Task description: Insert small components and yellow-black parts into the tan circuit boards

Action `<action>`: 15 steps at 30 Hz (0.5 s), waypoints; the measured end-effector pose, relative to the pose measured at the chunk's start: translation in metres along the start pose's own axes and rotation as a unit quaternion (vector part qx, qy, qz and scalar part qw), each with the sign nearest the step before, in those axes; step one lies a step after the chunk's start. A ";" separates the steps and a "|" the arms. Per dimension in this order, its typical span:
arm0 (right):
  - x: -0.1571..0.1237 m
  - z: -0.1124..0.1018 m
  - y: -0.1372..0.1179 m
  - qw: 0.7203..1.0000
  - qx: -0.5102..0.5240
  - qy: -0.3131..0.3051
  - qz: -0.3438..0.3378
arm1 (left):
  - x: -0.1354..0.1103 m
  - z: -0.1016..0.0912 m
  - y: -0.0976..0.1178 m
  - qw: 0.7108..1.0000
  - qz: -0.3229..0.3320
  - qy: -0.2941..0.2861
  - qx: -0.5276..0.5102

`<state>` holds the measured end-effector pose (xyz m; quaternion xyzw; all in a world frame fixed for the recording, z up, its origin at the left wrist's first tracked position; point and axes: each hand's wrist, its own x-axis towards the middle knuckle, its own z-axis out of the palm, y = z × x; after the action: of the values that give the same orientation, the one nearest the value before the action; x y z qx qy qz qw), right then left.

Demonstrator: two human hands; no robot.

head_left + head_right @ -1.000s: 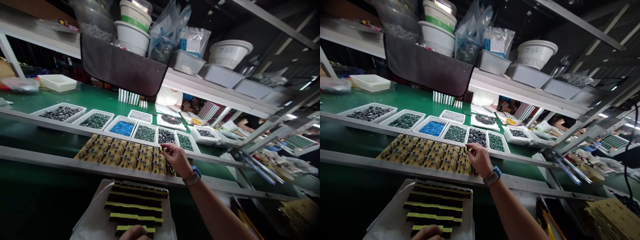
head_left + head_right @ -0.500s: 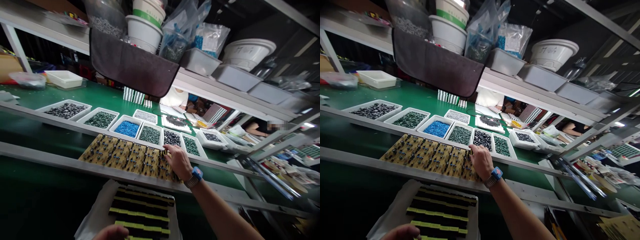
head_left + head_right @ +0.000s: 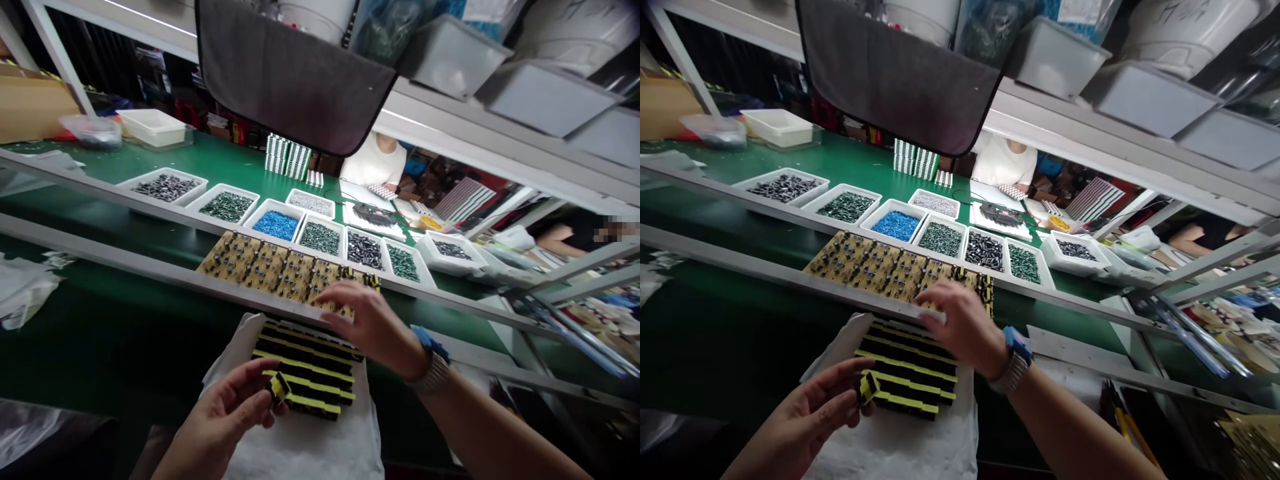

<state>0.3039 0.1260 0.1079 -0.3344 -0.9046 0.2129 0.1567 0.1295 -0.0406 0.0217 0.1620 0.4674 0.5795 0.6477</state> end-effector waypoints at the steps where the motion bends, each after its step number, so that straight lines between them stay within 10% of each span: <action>1: -0.008 0.006 -0.014 0.993 0.086 -0.069 -0.035 | 0.000 0.002 0.000 1.000 -0.002 -0.008 -0.017; 4: -0.028 0.023 -0.043 0.954 0.235 -0.168 -0.082 | 0.001 0.003 0.001 0.999 -0.009 -0.032 -0.043; 8: -0.036 0.028 -0.034 0.945 0.310 -0.104 0.026 | 0.006 -0.009 0.005 0.992 0.086 -0.020 0.095; 15: -0.032 -0.001 0.040 0.969 0.183 0.126 0.110 | 0.016 -0.023 -0.026 0.824 0.303 -0.035 0.478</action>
<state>0.3490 0.1328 0.0848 -0.4214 -0.7808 0.3473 0.3034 0.1248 -0.0409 -0.0168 0.6044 0.5904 0.4447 0.2971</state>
